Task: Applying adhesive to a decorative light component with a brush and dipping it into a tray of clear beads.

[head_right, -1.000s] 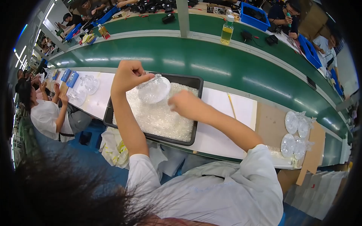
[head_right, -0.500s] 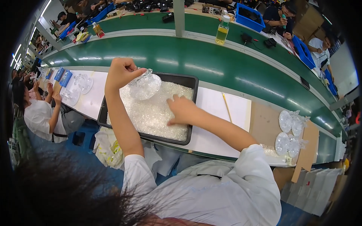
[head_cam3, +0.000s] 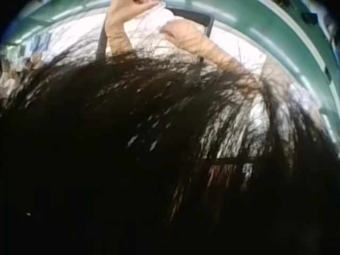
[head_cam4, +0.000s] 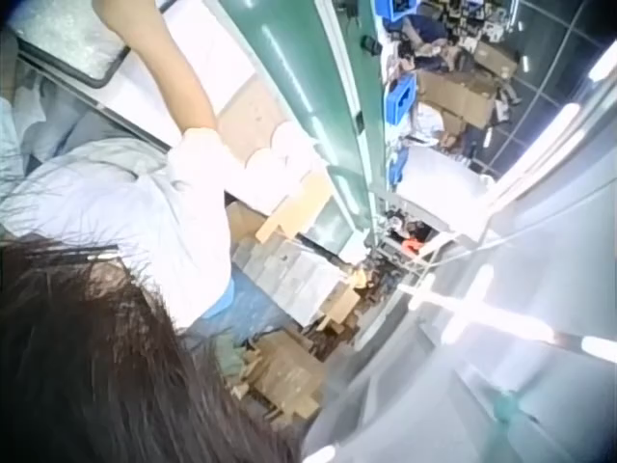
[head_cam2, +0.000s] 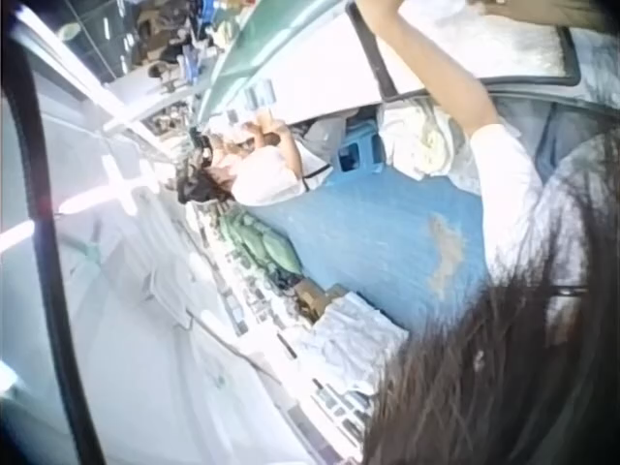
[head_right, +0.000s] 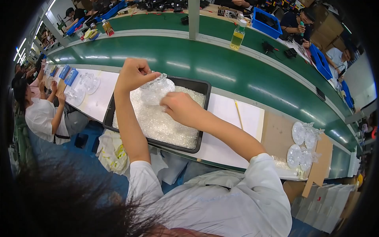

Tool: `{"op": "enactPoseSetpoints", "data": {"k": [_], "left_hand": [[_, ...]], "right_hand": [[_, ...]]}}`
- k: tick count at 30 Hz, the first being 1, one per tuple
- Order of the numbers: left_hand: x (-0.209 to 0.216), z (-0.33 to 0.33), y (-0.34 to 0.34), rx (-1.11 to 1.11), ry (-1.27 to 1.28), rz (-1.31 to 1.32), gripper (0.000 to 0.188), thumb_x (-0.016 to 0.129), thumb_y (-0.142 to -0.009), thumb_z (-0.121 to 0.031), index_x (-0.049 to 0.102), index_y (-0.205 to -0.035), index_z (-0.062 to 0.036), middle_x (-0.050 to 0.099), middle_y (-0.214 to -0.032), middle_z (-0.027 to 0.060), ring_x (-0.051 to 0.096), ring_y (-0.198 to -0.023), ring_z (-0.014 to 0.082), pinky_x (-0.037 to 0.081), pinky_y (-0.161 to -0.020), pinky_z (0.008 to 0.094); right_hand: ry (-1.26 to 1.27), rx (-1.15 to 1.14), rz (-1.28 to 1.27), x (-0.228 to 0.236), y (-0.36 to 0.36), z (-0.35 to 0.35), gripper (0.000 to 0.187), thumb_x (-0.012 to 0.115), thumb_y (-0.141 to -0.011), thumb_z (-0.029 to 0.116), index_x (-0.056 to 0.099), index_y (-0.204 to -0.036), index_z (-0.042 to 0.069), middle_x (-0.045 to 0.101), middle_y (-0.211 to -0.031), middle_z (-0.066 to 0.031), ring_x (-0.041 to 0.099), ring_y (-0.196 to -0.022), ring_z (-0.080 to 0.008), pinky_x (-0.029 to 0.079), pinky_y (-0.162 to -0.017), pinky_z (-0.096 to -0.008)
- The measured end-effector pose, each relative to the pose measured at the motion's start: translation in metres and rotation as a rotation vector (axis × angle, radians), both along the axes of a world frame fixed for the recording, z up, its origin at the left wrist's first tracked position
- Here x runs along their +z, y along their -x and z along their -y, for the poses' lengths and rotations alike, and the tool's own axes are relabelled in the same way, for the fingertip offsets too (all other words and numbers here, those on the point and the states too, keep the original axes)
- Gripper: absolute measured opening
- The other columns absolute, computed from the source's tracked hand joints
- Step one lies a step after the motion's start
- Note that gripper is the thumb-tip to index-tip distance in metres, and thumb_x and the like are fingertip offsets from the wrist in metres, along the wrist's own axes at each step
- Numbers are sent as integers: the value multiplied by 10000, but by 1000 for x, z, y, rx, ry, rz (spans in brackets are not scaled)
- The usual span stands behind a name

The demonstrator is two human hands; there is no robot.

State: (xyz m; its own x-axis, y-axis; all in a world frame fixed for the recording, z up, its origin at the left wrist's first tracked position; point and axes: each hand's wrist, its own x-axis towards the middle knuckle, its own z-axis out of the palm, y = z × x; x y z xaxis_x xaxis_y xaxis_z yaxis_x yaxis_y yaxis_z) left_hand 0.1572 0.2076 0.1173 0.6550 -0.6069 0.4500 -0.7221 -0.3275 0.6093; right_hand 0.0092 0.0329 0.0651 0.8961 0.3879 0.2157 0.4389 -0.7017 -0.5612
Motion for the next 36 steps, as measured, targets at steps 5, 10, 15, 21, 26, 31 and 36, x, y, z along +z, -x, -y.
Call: {"op": "enactPoseSetpoints", "data": {"k": [5,10,15,21,26,31,36], "left_hand": [[-1,-2,0,23,-17,-38,381,889,-678,-154,557,-580,4,477,-507,-9,396,-497,55,316,-453,242],[2,-2,2,-25,-9,-73,339,877,-676,-119,568,-610,5,495,-533,-13,405,-511,50,322,-463,239],[-2,-8,-5,-51,-14,-209,318,899,-662,-118,616,-644,25,552,-590,16,451,-528,65,361,-484,244],[-3,-9,-6,-203,46,-245,240,892,-668,-68,682,-733,28,558,-654,3,447,-589,67,365,-534,243],[-3,-7,-7,-223,-3,-216,206,883,-683,-67,714,-765,19,580,-675,6,466,-600,67,375,-539,248],[-5,-13,-5,-205,25,-244,197,878,-688,-80,724,-766,13,582,-671,4,476,-603,73,379,-542,253],[-1,-16,-6,-216,18,-205,185,880,-688,-94,730,-757,-11,588,-682,-13,477,-617,62,358,-543,241]], "right_hand": [[-113,-66,473,-5,-5,-10,300,737,-828,171,654,-1091,53,651,-1046,-129,657,-931,-336,546,-776,-414],[247,-133,-87,-25,21,7,343,759,-809,255,665,-1068,51,645,-1052,-167,646,-994,-352,556,-801,-419],[429,-59,-184,-58,25,6,282,756,-792,207,690,-997,25,663,-1043,-177,664,-969,-345,566,-793,-432],[433,-39,-231,-64,18,23,227,753,-782,191,696,-927,27,677,-959,-175,670,-899,-364,541,-801,-463],[-136,-147,108,-15,1,31,267,790,-772,147,699,-973,-3,687,-966,-174,669,-808,-354,543,-771,-402],[-318,-212,157,-4,-4,7,380,817,-779,173,685,-1093,3,689,-1058,-173,676,-948,-328,547,-857,-363],[-250,-278,184,-30,13,25,350,773,-813,114,671,-1133,17,680,-1112,-163,664,-1017,-321,541,-894,-373]]}}
